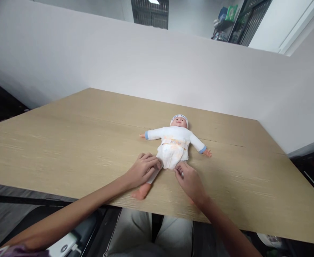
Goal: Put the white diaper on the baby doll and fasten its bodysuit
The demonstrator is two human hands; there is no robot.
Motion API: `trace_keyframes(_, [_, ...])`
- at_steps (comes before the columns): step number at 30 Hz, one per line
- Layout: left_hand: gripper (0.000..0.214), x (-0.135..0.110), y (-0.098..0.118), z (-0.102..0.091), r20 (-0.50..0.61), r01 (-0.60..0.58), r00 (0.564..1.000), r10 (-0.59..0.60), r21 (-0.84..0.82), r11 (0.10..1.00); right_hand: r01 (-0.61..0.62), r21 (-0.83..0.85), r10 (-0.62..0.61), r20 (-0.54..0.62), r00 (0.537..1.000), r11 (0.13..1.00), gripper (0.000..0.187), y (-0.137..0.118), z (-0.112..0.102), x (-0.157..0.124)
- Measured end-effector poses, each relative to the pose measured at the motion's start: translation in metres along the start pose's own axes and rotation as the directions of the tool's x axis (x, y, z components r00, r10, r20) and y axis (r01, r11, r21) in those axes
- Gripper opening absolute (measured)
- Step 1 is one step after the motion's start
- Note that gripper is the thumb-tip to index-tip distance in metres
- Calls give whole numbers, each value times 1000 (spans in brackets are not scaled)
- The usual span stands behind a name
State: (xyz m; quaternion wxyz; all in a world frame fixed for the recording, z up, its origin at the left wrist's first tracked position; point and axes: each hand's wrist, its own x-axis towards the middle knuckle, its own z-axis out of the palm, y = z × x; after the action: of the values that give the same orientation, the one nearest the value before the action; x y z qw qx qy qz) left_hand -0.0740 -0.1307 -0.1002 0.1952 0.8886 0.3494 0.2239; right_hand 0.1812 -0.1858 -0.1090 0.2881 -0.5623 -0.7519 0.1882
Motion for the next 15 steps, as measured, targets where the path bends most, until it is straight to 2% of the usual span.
trace_keyframes(2, [13, 8, -1, 5, -22, 18, 1000, -17, 88, 996, -27, -24, 26, -50, 998, 999, 12, 8, 1, 6])
trace_keyframes(4, [20, 19, -2, 10, -57, 57, 997, -51, 126, 990, -27, -21, 25, -54, 998, 999, 15, 10, 1, 13])
trace_keyframes(6, [33, 28, -3, 14, -77, 91, 994, -83, 111, 990, -13, -2, 13, -50, 999, 1000, 18, 8, 3, 18])
trace_keyframes(8, [38, 34, -6, 18, -77, 100, 992, -95, 72, 992, 3, -4, -3, -61, 998, 1000, 20, 6, 6, 19])
trace_keyframes(12, [34, 36, -12, 23, -78, 82, 994, -80, 30, 996, 33, -103, -48, -141, 989, 994, 18, 7, 16, 16])
trace_keyframes(15, [28, 34, -15, 26, -126, 62, 990, -62, -3, 998, 67, -157, -100, -210, 973, 985, 15, 10, 23, 12])
